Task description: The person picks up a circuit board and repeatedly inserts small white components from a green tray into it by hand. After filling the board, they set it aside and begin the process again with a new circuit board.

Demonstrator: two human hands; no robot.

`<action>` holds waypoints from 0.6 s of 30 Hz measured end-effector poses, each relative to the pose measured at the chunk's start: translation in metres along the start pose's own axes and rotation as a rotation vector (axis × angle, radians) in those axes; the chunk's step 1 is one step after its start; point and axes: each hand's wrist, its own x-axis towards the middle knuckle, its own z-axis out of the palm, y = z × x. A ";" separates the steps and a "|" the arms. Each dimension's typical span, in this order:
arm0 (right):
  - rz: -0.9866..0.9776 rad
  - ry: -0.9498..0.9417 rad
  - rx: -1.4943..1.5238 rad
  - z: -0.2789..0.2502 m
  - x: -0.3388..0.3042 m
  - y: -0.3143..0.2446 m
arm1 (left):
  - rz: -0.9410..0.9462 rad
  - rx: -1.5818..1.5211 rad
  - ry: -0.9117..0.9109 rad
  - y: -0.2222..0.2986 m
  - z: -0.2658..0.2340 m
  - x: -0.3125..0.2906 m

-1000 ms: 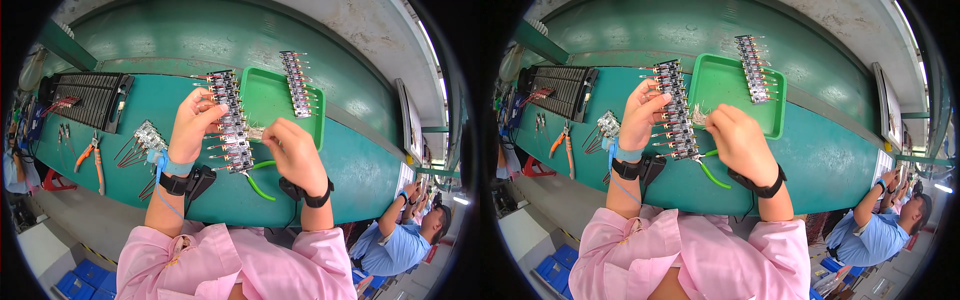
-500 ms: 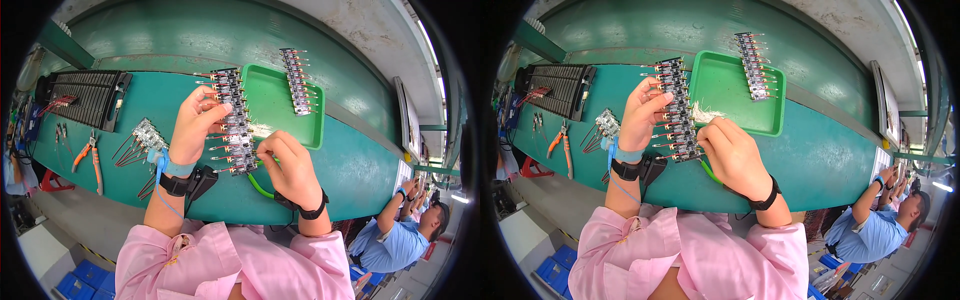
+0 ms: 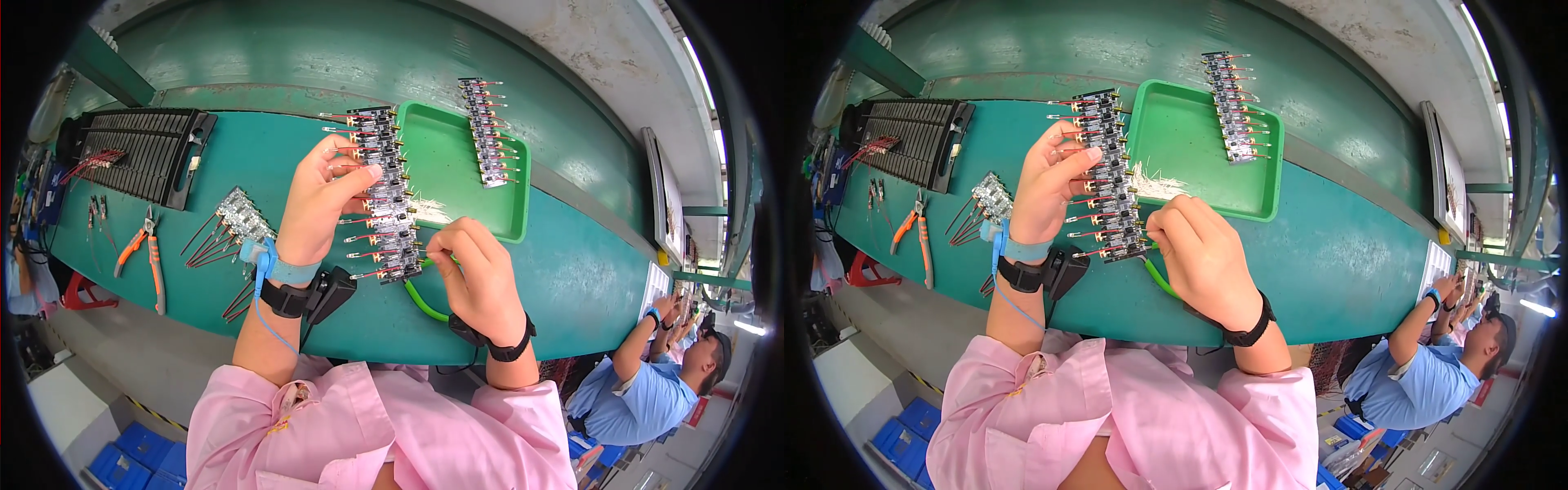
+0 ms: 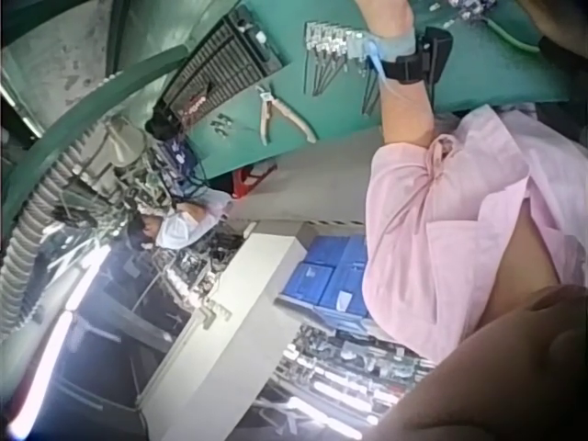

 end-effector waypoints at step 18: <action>-0.065 -0.031 -0.197 -0.002 0.002 -0.008 | 0.036 -0.011 -0.035 -0.001 0.001 -0.001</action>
